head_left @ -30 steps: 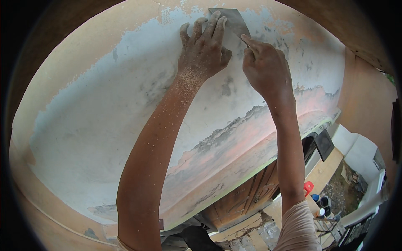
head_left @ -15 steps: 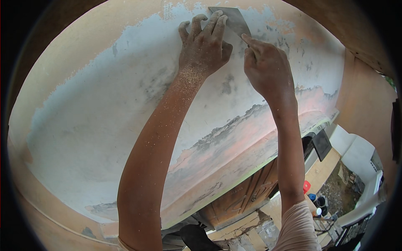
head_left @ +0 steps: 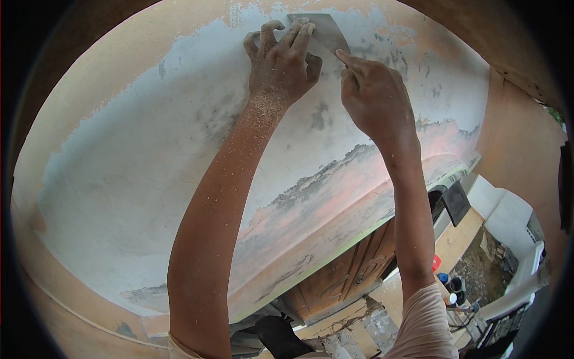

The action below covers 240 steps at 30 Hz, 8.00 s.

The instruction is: The person scrapes old paint or plaster off a wall using a putty knife.

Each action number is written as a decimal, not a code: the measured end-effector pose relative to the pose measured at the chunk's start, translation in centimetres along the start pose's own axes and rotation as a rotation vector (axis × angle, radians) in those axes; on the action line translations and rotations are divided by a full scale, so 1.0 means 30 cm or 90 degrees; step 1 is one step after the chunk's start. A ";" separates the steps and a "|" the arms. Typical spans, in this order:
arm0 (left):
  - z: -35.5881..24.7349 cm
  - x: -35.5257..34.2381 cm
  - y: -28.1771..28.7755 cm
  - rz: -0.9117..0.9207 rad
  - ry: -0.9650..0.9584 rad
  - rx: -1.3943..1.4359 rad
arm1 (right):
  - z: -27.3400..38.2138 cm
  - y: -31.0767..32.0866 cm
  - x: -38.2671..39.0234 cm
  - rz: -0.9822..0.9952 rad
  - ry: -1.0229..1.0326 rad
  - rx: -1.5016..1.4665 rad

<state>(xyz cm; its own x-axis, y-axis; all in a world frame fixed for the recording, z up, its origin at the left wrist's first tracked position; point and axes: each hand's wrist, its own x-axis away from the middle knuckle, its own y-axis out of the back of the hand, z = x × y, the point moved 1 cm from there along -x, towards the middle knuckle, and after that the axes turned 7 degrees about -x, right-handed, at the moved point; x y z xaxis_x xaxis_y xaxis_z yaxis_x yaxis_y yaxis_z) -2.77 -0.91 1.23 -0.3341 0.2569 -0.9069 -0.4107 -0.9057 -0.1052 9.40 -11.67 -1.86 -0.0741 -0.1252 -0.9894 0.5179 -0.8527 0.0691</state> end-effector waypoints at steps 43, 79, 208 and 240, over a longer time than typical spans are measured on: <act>0.000 0.004 0.033 0.154 -0.031 -0.003 | -0.001 0.001 -0.004 0.025 -0.082 -0.002; -0.032 -0.001 0.027 0.216 -0.082 -0.005 | -0.068 0.023 -0.019 0.017 -0.091 -0.017; 0.099 -0.029 0.066 0.128 -0.067 -0.005 | 0.046 -0.055 0.000 -0.015 -0.004 0.052; 0.092 -0.012 0.053 0.079 -0.017 -0.003 | 0.092 -0.041 -0.008 0.102 -0.086 0.046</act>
<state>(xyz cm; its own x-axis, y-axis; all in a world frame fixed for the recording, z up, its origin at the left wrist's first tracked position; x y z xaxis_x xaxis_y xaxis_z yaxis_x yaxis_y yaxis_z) -5.63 -1.51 2.52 -0.4040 0.1518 -0.9021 -0.3614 -0.9324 0.0049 6.44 -11.98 -1.35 -0.1113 -0.3241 -0.9394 0.4698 -0.8502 0.2377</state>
